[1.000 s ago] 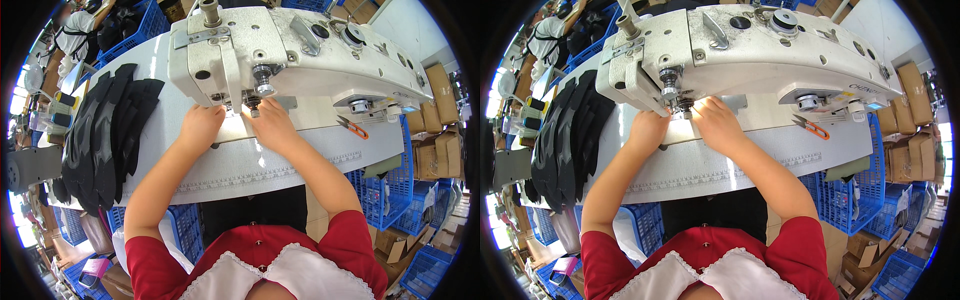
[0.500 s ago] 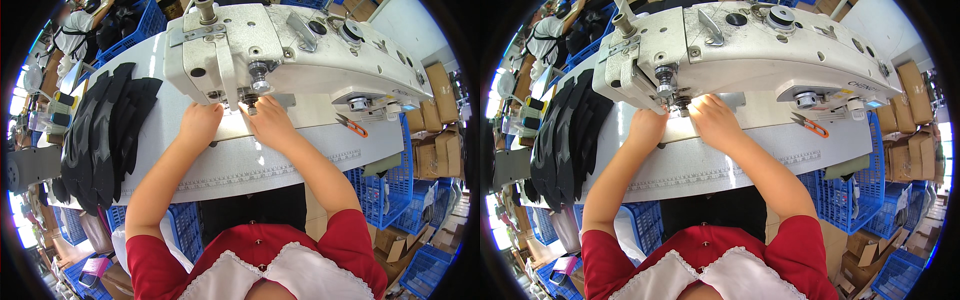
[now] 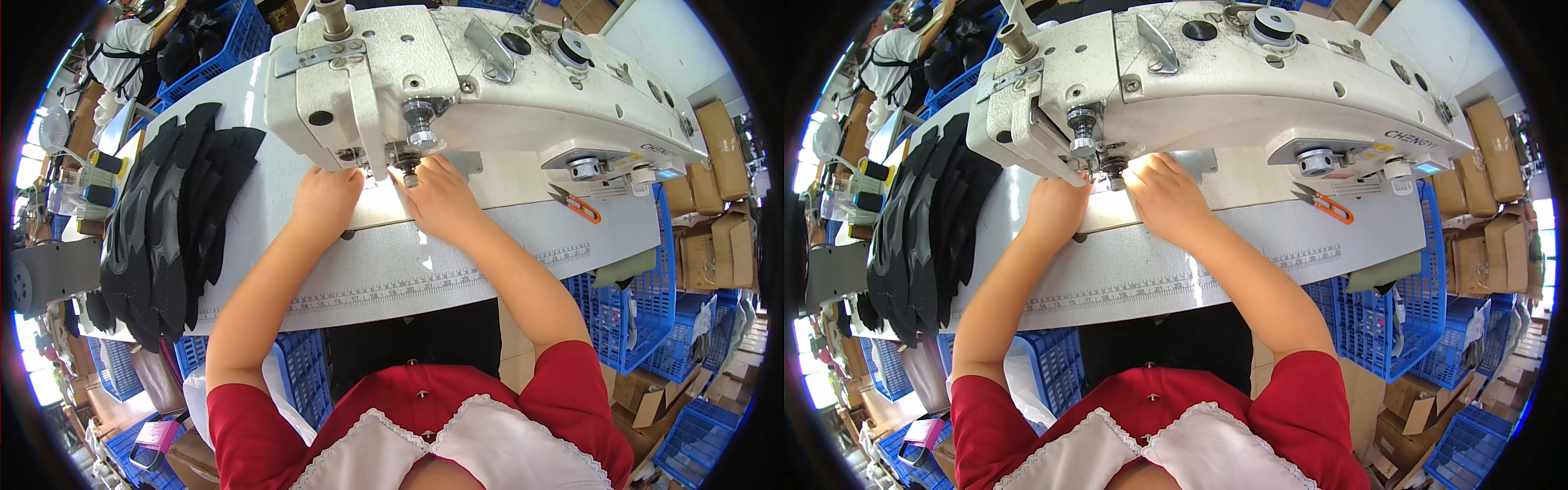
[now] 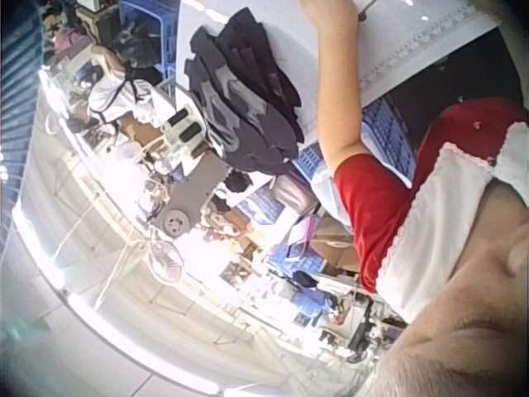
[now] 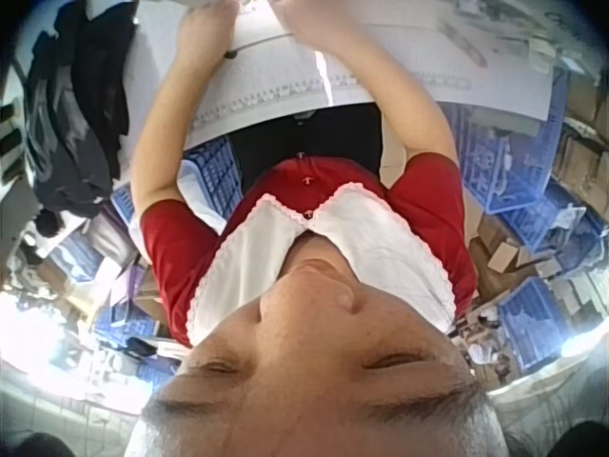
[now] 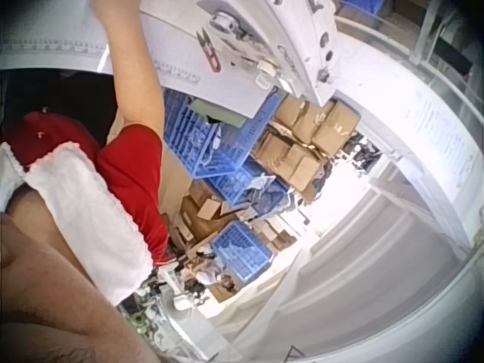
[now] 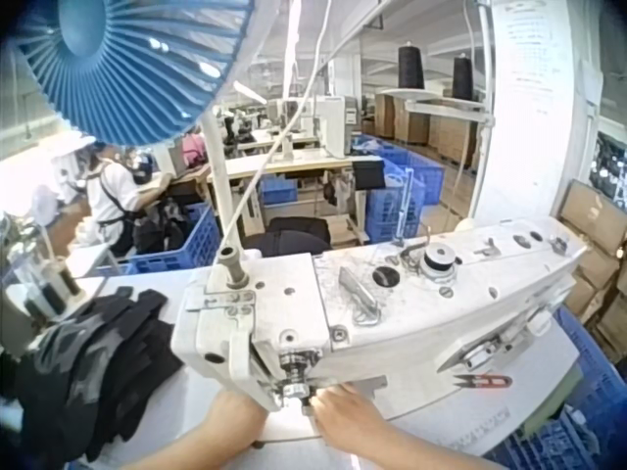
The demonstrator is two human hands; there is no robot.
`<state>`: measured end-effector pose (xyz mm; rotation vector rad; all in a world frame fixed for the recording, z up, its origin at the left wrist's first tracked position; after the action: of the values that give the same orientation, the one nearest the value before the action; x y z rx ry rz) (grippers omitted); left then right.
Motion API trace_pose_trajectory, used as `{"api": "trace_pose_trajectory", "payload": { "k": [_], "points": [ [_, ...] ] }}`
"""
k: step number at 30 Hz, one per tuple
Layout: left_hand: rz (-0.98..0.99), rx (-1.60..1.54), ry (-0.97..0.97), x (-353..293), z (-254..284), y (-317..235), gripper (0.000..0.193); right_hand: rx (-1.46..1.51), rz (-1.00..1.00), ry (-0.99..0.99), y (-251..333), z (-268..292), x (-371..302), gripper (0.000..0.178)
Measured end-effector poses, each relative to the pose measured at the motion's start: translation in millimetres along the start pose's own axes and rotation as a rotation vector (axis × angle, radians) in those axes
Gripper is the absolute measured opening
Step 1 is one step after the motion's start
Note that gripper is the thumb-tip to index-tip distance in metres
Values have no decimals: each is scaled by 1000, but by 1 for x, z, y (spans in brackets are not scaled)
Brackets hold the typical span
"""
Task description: The person repeatedly takes fabric pieces from a stack, sews them using a sewing machine, and places the finished pieces into a basket by hand.
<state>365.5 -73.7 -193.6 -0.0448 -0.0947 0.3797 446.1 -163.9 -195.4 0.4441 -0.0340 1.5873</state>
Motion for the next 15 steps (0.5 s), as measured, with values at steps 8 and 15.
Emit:
{"api": "trace_pose_trajectory", "payload": {
  "k": [8,15],
  "points": [
    [-32,30,28,0,-5,-1,8,7,9,-15,0,3,-1,22],
    [-8,14,21,2,-5,0,9,-7,15,-26,1,4,-1,23]
  ]
}}
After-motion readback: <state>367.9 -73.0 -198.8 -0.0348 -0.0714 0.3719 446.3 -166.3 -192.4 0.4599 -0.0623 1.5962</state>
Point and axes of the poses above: each hand's wrist, its own x-axis towards the middle knuckle, its own z-axis out of the back of the hand, y = z × x, the point moved 9 cm from there along x, towards the middle knuckle, and after that the axes turned 10 degrees about y, right-handed, at the moved point
